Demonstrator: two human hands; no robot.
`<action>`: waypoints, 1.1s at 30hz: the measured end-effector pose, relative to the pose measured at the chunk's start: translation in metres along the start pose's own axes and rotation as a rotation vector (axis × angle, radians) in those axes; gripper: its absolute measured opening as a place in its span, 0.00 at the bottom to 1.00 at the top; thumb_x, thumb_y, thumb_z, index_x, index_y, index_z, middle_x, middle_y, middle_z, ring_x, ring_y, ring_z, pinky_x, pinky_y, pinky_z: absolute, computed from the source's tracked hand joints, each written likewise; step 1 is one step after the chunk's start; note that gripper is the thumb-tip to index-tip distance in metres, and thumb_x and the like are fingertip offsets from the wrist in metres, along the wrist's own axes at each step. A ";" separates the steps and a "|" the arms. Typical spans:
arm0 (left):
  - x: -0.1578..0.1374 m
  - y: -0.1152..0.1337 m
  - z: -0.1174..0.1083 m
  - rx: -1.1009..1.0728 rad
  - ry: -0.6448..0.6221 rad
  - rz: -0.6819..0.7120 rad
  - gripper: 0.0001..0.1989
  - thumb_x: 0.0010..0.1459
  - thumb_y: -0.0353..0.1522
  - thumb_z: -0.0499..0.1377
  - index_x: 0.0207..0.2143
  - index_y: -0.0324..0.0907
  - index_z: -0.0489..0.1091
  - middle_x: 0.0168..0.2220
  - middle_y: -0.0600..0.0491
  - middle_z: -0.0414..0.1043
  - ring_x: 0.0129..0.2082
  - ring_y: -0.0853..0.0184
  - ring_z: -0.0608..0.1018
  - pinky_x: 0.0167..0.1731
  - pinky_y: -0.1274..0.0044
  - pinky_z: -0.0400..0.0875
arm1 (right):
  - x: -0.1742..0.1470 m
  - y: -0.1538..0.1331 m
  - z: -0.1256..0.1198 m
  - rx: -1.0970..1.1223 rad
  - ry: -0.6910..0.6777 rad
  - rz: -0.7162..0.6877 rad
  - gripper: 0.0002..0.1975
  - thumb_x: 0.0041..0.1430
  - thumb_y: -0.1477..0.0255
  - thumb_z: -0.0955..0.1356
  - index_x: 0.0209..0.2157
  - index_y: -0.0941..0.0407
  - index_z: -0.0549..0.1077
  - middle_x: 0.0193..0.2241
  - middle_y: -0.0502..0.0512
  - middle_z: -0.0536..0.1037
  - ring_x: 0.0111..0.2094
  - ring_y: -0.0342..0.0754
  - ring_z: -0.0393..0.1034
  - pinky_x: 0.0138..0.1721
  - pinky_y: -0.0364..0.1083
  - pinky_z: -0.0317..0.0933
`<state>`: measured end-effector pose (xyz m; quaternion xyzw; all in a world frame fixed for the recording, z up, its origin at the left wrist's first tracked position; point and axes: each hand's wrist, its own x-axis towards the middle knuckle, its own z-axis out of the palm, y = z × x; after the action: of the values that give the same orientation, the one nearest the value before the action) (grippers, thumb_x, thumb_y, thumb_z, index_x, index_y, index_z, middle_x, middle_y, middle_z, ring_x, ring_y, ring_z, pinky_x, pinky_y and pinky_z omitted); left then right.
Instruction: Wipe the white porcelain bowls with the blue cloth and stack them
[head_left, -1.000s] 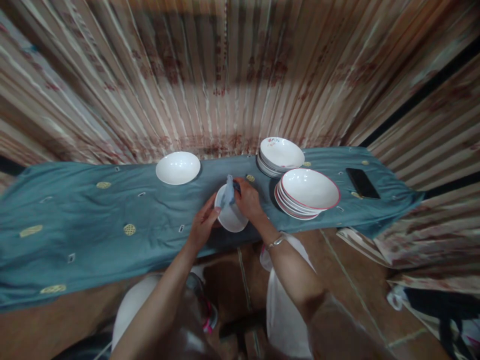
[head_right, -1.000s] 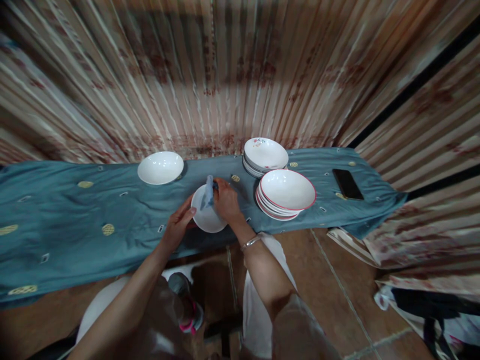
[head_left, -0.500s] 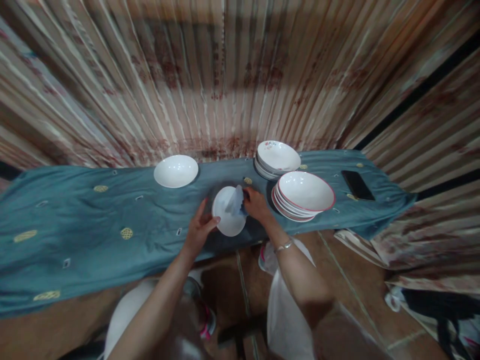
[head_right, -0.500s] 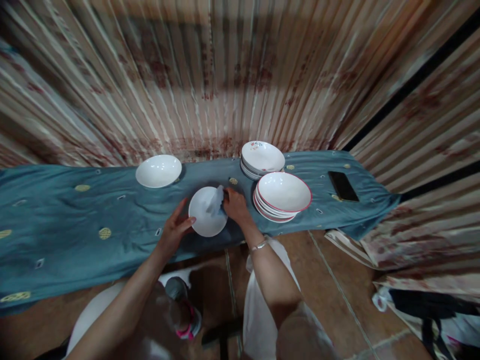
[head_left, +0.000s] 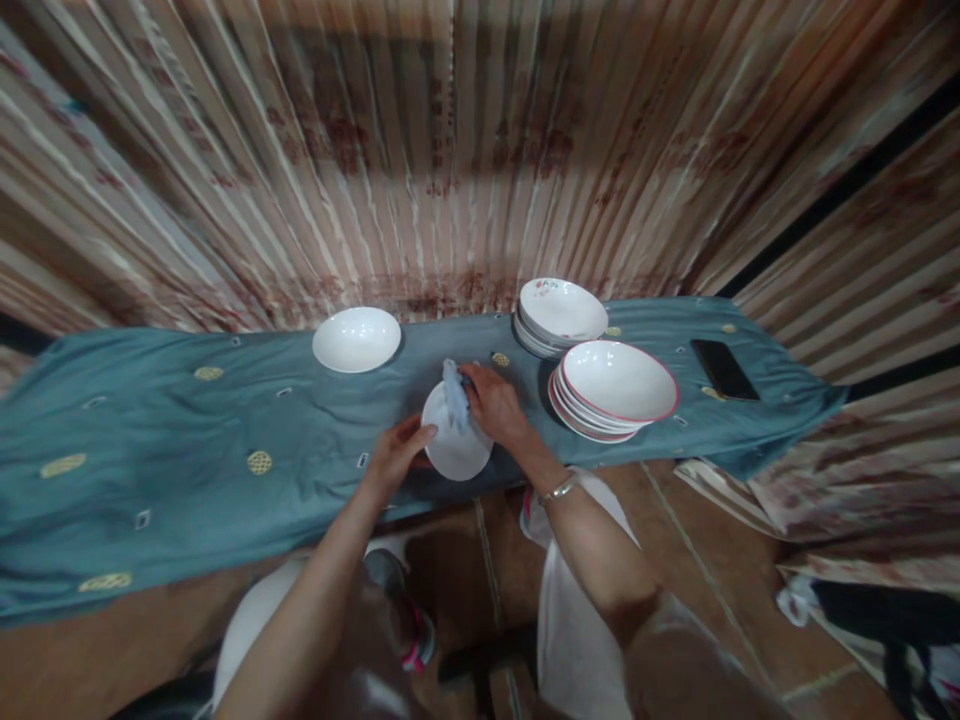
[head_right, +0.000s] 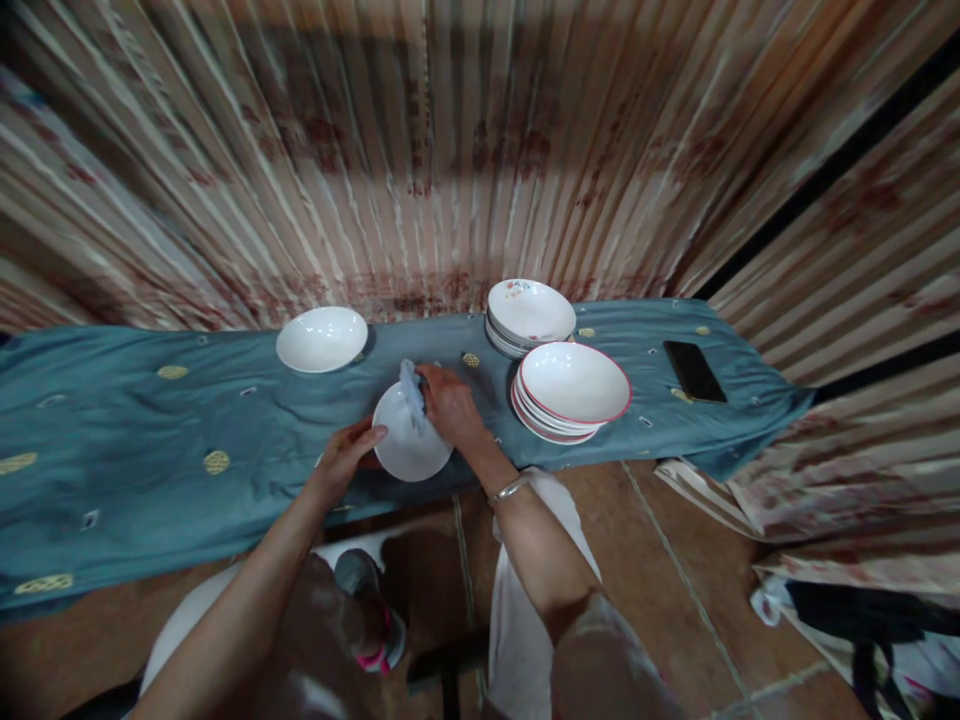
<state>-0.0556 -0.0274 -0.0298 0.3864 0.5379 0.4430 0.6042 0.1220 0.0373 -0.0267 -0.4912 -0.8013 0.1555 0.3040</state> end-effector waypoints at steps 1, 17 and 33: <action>0.000 0.000 0.000 -0.012 0.008 0.002 0.31 0.37 0.46 0.70 0.42 0.36 0.77 0.39 0.44 0.79 0.39 0.51 0.79 0.27 0.70 0.76 | 0.000 0.001 0.000 -0.013 -0.004 0.007 0.17 0.64 0.79 0.60 0.53 0.60 0.67 0.51 0.64 0.75 0.53 0.52 0.68 0.57 0.51 0.59; 0.006 -0.005 0.000 -0.283 0.278 0.102 0.48 0.28 0.37 0.75 0.56 0.40 0.67 0.33 0.51 0.80 0.32 0.62 0.79 0.29 0.74 0.77 | -0.028 -0.011 0.004 -0.504 -0.347 0.141 0.12 0.67 0.77 0.59 0.45 0.60 0.71 0.41 0.64 0.78 0.44 0.52 0.74 0.43 0.46 0.66; 0.006 -0.012 0.010 -0.229 0.166 0.096 0.41 0.35 0.42 0.73 0.54 0.41 0.71 0.39 0.48 0.79 0.33 0.64 0.79 0.32 0.74 0.77 | -0.027 -0.016 0.042 0.366 -0.120 -0.145 0.23 0.60 0.79 0.61 0.58 0.61 0.67 0.59 0.64 0.68 0.62 0.51 0.60 0.62 0.51 0.55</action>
<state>-0.0443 -0.0258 -0.0421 0.3022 0.5131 0.5603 0.5758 0.0928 0.0075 -0.0591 -0.3588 -0.8096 0.3051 0.3503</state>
